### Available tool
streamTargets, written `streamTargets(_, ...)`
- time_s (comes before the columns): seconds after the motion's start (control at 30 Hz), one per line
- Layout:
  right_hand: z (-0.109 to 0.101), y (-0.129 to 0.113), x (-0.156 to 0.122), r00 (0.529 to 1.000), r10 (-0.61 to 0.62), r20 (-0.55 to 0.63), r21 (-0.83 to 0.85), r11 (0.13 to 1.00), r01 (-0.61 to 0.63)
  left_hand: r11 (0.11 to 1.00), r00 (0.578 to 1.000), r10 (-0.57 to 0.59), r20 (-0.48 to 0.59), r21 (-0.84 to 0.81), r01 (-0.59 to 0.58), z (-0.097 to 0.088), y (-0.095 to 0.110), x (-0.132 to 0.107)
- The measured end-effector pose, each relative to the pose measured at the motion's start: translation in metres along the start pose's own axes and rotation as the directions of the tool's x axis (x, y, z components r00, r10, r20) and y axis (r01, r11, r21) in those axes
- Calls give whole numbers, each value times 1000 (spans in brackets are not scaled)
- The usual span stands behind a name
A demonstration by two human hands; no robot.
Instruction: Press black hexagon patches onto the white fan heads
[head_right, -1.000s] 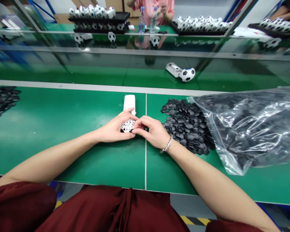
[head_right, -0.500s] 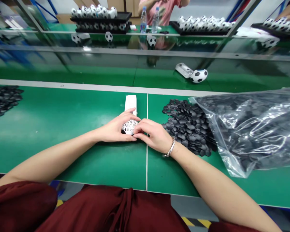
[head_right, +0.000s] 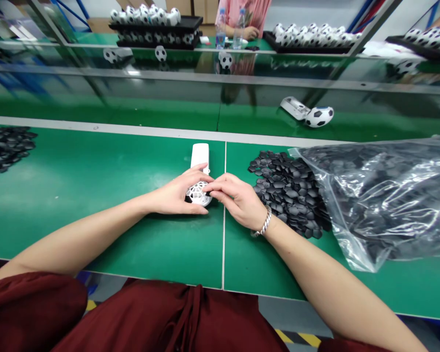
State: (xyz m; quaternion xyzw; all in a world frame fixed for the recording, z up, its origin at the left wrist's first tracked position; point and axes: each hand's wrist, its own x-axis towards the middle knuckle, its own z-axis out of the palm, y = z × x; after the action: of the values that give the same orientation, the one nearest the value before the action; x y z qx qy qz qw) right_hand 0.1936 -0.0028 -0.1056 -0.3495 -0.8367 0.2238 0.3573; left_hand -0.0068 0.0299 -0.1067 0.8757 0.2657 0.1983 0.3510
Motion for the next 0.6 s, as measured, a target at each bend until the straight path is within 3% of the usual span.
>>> streamTargets(0.23,0,-1,0,998,66,11,29,997,-67,1000,1000,-1,-10,4,1,0,0,-1)
streamTargets(0.6,3,-1,0,999,22,49,77,997,-26,1000,1000,5,-8,5,-5,0,0,-1)
